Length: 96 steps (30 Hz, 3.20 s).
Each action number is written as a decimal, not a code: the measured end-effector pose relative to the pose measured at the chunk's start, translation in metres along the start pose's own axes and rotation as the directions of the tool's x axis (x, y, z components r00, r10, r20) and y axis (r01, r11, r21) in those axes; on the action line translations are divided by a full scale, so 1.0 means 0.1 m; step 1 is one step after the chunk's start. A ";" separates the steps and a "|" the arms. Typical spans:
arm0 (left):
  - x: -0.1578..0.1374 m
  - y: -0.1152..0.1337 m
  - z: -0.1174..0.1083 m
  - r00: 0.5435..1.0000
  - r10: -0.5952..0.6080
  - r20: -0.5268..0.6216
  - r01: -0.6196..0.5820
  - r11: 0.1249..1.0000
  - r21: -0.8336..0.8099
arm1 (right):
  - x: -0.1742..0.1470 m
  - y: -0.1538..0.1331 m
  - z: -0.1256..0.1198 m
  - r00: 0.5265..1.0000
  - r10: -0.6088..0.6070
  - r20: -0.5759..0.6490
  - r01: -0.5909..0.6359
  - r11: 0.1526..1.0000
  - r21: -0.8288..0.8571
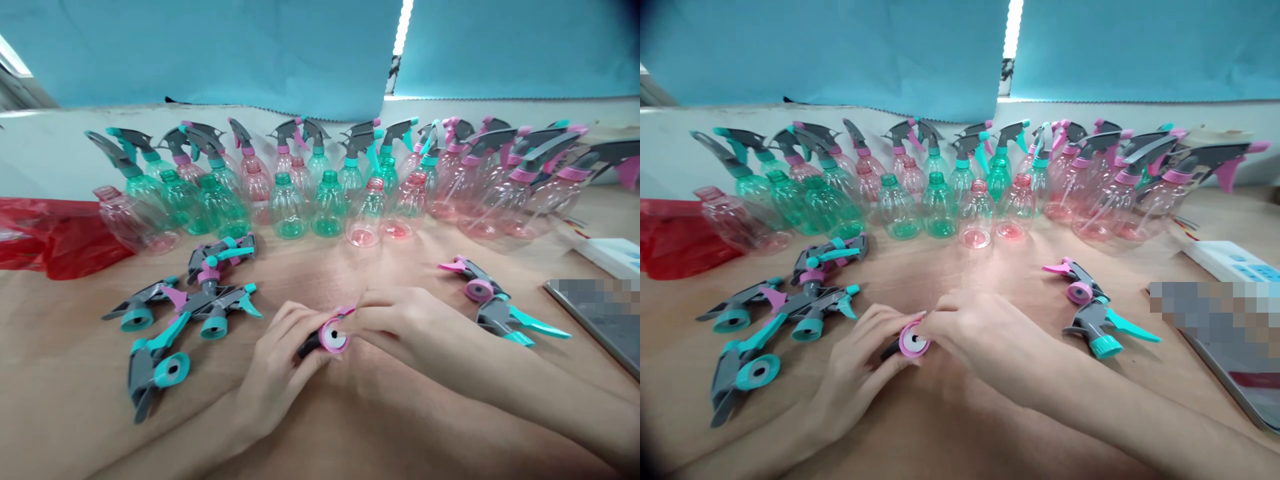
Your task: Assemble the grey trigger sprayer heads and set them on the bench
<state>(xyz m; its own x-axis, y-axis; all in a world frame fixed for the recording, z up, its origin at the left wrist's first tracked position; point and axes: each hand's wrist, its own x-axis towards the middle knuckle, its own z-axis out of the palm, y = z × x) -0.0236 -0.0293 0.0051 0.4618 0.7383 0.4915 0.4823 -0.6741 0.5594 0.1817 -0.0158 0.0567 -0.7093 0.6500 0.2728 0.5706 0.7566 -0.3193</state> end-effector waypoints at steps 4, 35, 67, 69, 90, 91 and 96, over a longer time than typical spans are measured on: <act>0.00 0.00 0.00 1.000 -0.004 0.007 0.005 1.000 -0.010 | -0.01 -0.01 -0.03 0.999 -0.009 0.035 0.007 0.998 0.060; -0.03 0.00 0.02 0.998 0.051 -0.036 -0.049 0.998 0.044 | 0.00 -0.16 0.27 0.969 0.170 -0.181 -0.159 0.985 0.072; 1.21 0.50 1.43 0.987 0.077 0.140 -0.081 0.997 0.018 | -1.38 -0.01 -0.42 0.909 0.316 0.272 -0.316 0.948 -0.047; 1.24 0.53 1.45 0.985 0.082 0.149 -0.083 0.997 0.001 | -1.39 0.00 -0.44 0.902 0.319 0.289 -0.321 0.946 -0.043; -0.24 -0.10 -0.35 0.967 -0.255 -0.022 0.251 0.930 0.267 | -0.01 -0.13 0.00 0.959 0.024 0.282 -0.045 0.997 0.070; -0.31 -0.12 -0.43 0.967 -0.252 -0.032 0.251 0.924 0.288 | 0.12 -0.14 0.08 0.969 0.021 0.247 -0.035 0.998 0.052; -0.57 -0.27 -0.83 0.973 -0.226 -0.051 0.227 0.883 0.411 | 0.62 -0.25 0.42 0.986 -0.030 0.162 0.022 0.998 0.054</act>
<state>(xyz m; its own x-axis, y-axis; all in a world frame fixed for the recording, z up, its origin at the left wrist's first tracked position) -0.1249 -0.0516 0.0170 0.3025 0.8718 0.3854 0.8364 -0.4366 0.3312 0.1058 0.0028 0.0441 -0.7840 0.6067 0.1316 0.5317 0.7656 -0.3622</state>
